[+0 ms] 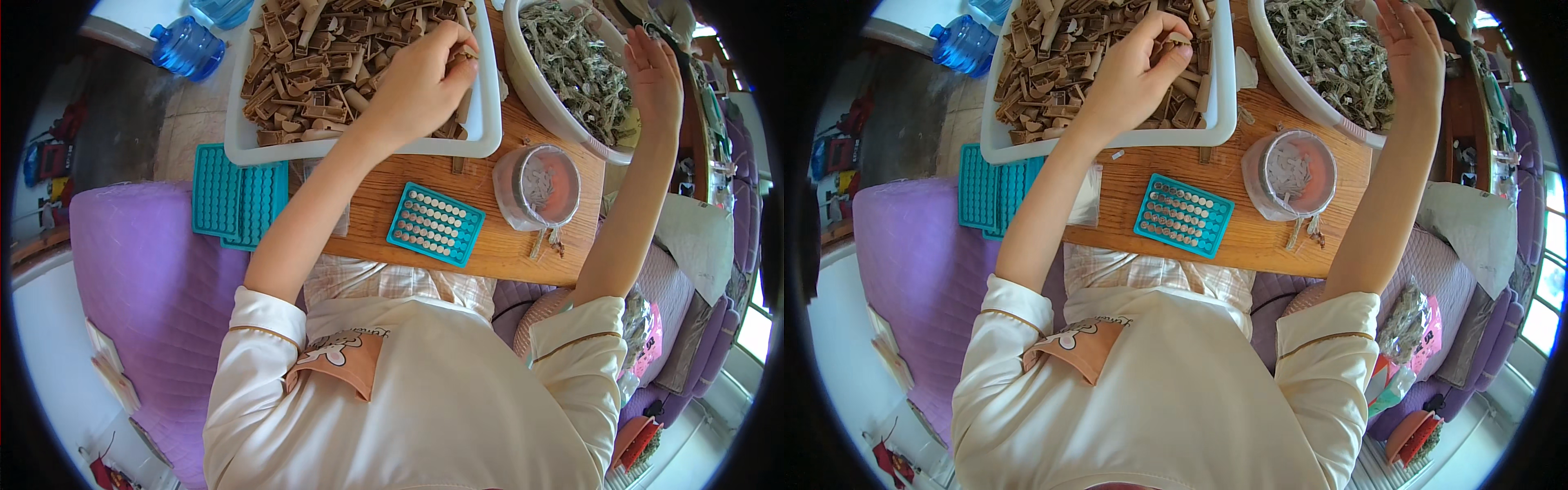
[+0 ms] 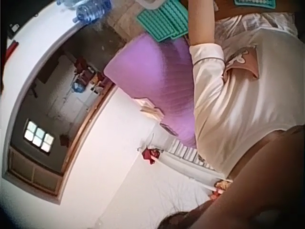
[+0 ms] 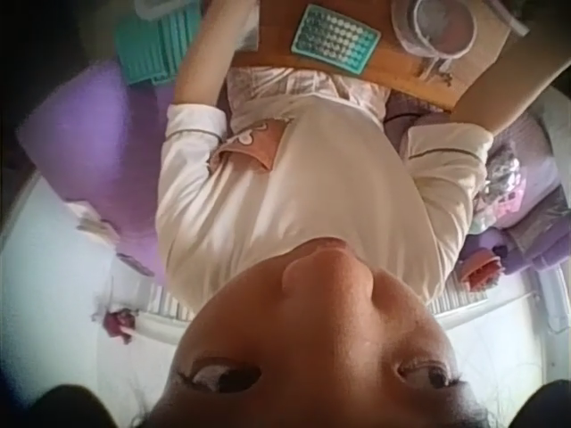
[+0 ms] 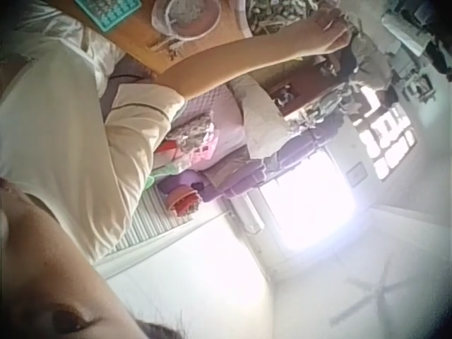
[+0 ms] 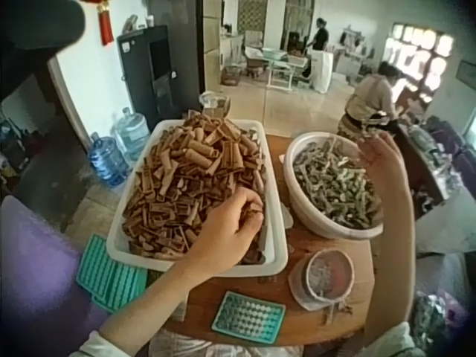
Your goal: The person assembles small light units by taking plastic casing pieces from a tray, placing electronic components and batteries into the housings, and fitting the casing parts together by hand.
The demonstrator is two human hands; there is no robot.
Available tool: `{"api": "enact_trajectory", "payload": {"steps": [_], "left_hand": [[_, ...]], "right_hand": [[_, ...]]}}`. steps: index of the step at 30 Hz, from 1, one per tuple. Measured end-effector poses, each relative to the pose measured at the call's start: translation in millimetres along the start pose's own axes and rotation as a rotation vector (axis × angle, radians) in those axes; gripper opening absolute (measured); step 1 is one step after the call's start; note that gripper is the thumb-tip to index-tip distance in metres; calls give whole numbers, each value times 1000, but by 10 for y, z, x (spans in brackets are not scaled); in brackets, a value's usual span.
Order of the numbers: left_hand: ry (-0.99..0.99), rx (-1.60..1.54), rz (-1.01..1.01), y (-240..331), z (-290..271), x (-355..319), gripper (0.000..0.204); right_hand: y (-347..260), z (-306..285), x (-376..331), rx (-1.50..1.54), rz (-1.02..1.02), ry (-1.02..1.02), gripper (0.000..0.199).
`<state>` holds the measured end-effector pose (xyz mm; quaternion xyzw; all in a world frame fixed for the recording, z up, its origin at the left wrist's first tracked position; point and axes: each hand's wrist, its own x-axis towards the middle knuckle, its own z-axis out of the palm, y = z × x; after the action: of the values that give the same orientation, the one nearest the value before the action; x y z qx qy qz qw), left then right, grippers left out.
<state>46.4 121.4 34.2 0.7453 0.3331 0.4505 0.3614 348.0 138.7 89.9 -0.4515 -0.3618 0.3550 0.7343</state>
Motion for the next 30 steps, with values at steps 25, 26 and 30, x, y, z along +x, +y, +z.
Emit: {"api": "enact_trajectory", "payload": {"steps": [25, 26, 30], "left_hand": [[-99, -612, -419, 492, -61, -1098, 23], [-101, -645, -449, 493, -77, -1124, 25], [-28, -614, -426, 472, -80, -1204, 29]], "right_hand": [[169, 827, -2392, -605, 8, -546, 22], [163, 832, -2400, -606, 10, -547, 22], [161, 864, -2438, -669, -114, -576, 23]]}}
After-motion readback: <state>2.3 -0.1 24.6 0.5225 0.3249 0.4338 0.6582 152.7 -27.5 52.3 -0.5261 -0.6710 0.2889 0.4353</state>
